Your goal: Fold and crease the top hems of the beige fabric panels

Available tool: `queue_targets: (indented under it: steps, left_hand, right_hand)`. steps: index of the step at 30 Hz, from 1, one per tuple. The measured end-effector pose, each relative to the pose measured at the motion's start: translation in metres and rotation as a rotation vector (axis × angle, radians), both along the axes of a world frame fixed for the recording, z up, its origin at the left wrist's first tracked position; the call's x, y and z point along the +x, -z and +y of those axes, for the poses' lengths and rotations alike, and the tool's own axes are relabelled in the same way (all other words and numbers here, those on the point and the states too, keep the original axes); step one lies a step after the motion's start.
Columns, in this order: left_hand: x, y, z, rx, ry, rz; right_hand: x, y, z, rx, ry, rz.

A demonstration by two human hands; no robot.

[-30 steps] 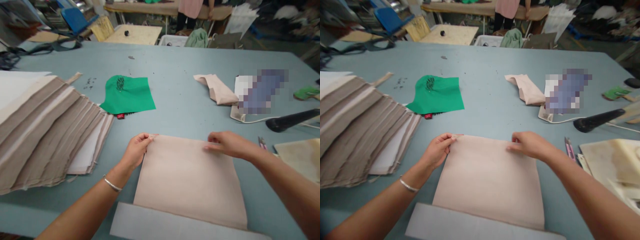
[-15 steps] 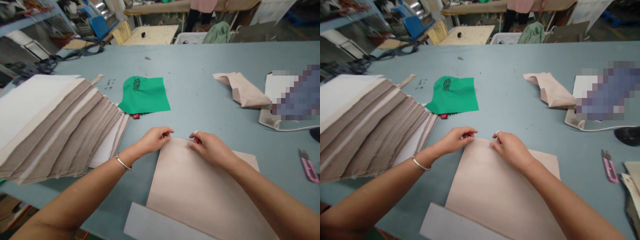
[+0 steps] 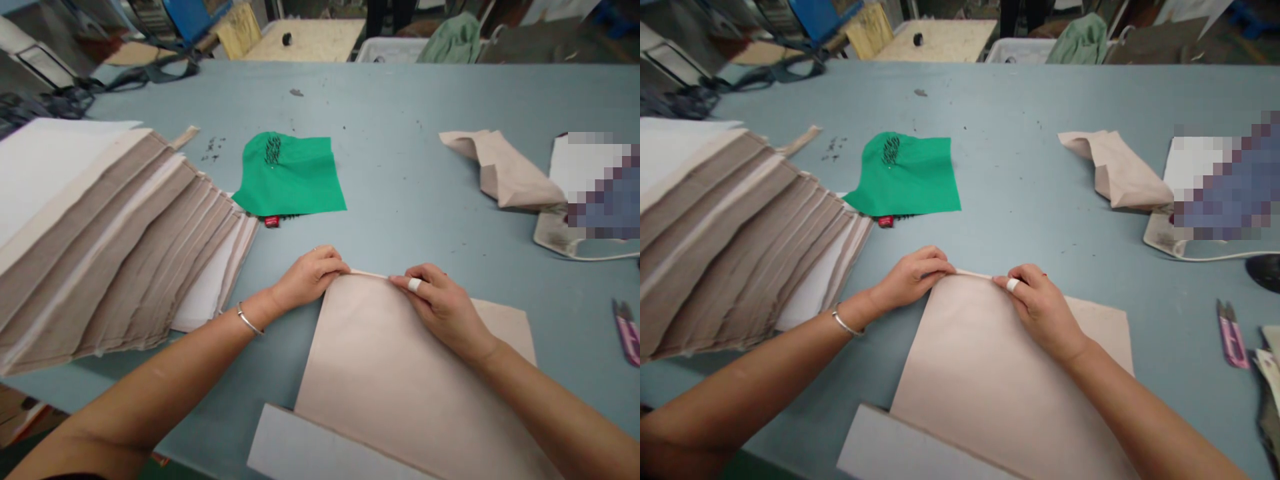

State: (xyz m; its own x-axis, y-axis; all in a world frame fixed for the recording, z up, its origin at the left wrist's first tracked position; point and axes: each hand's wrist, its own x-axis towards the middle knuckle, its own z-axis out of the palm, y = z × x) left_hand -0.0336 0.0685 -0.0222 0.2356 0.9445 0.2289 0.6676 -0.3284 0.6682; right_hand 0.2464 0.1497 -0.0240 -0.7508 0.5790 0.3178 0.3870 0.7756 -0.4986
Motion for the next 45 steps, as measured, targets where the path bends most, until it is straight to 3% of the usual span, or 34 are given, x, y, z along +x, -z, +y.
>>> queue_targets:
  steps: [9, 12, 16, 20, 28, 34, 38, 41, 45]
  left_hand:
    - [-0.008, 0.013, -0.003, 0.134, 0.027, 0.082]
    - [-0.008, 0.005, -0.001, 0.119, 0.124, 0.276]
    - [-0.001, -0.016, 0.006, 0.105, 0.297, 0.6]
    - [0.002, -0.025, 0.007, 0.182, 0.343, 0.742]
    - [-0.016, -0.007, -0.024, 0.289, 0.162, 0.677]
    - [-0.026, -0.009, -0.039, 0.225, -0.073, 0.61]
    - [-0.006, -0.016, -0.038, 0.237, -0.175, 0.426]
    - [0.024, -0.02, -0.037, 0.247, -0.103, 0.331]
    - [0.064, -0.017, -0.037, 0.135, -0.052, 0.421]
  right_hand:
    - [0.006, 0.002, -0.001, 0.148, -0.054, -0.141]
    - [0.006, 0.001, -0.001, 0.193, -0.108, -0.207]
    - [0.001, -0.003, 0.0, 0.286, -0.191, -0.346]
    - [-0.004, -0.009, 0.0, 0.348, -0.23, -0.46]
    - [-0.003, -0.009, 0.0, 0.388, -0.236, -0.489]
    - [-0.004, -0.01, 0.0, 0.373, -0.226, -0.479]
    - [-0.004, -0.007, -0.002, 0.372, -0.185, -0.434]
    - [-0.005, -0.004, -0.004, 0.37, -0.113, -0.36]
    - [0.001, -0.004, -0.001, 0.334, -0.05, -0.282]
